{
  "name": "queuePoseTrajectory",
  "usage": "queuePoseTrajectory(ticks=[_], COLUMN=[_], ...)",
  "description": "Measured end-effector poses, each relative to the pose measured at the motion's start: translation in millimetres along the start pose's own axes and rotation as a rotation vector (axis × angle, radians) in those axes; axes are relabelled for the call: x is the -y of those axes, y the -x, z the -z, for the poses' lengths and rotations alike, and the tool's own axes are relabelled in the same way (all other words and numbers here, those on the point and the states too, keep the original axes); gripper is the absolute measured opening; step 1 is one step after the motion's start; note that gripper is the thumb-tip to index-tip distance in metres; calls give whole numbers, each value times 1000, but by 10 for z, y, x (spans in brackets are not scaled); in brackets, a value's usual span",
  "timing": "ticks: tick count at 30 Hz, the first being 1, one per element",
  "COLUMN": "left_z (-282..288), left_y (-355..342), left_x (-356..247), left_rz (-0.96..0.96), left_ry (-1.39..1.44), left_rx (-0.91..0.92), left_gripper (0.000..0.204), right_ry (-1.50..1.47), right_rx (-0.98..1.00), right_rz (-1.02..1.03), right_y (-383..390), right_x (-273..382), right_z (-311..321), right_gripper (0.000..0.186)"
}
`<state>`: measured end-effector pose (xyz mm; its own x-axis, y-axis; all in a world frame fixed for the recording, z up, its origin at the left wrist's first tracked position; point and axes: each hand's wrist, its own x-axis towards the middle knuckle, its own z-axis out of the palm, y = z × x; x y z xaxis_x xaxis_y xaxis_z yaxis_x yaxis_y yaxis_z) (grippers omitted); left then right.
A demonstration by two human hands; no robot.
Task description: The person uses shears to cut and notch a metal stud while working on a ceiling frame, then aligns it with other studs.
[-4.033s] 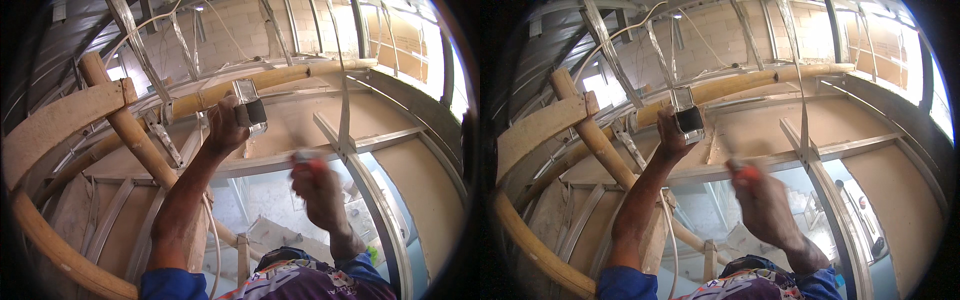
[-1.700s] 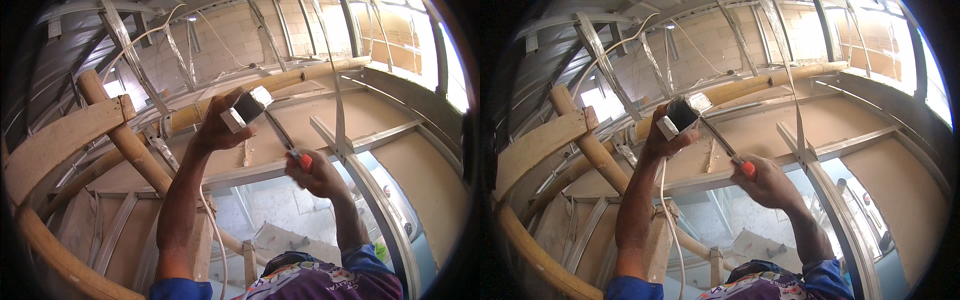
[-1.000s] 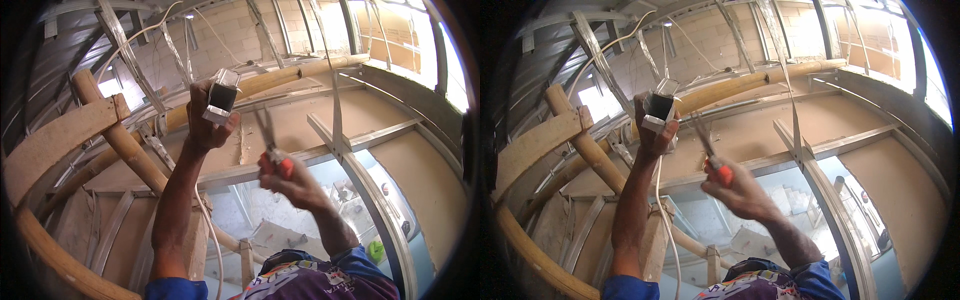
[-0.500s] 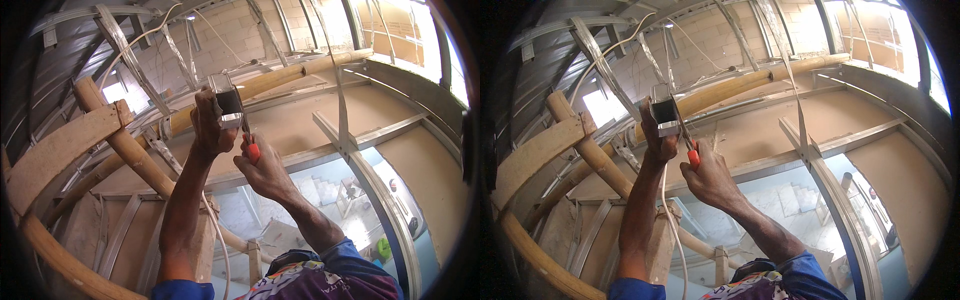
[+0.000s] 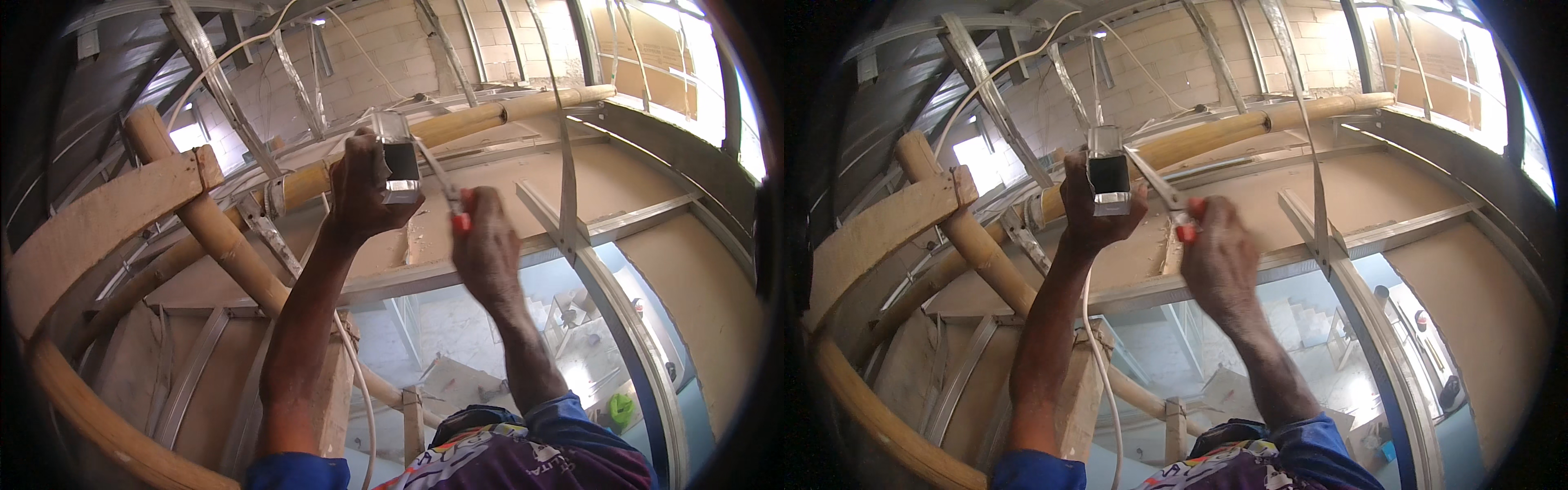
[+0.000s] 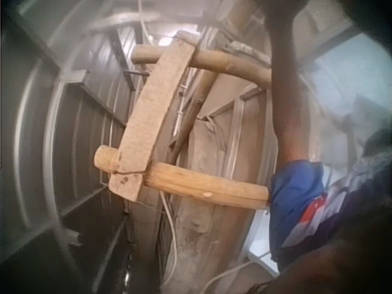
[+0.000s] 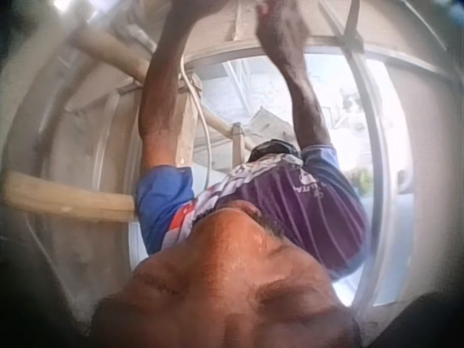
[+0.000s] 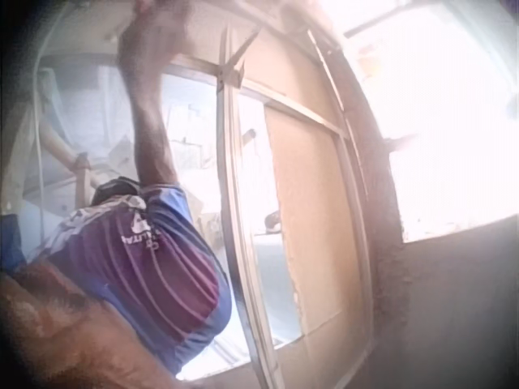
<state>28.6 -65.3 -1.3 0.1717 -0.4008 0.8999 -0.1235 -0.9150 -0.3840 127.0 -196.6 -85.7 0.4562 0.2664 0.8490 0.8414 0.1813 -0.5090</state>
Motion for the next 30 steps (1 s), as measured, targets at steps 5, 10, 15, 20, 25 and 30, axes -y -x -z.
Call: queuePoseTrajectory(ticks=[5,10,15,20,25,30], left_z=[81,-6,-32,134,-207,-525], left_y=[-21,-52,-92,-33,-289,-646], left_x=[21,-142,-106,-41,-74,-146], left_rz=[9,-26,-153,13,-75,-186], left_ry=[139,284,224,97,42,41], left_rx=[196,347,313,232,255,200], left_gripper=[42,47,41,46,48,51], right_ry=[295,-120,-1547,-1195,-979,-1008], right_rx=[60,592,899,573,301,99], right_rz=[84,-281,-541,-554,-528,-539], right_y=[42,201,703,763,576,201], right_x=[-38,-166,-660,-625,-479,-367], right_z=[599,970,828,1026,525,-145], right_gripper=[15,14,24,19,18,34])
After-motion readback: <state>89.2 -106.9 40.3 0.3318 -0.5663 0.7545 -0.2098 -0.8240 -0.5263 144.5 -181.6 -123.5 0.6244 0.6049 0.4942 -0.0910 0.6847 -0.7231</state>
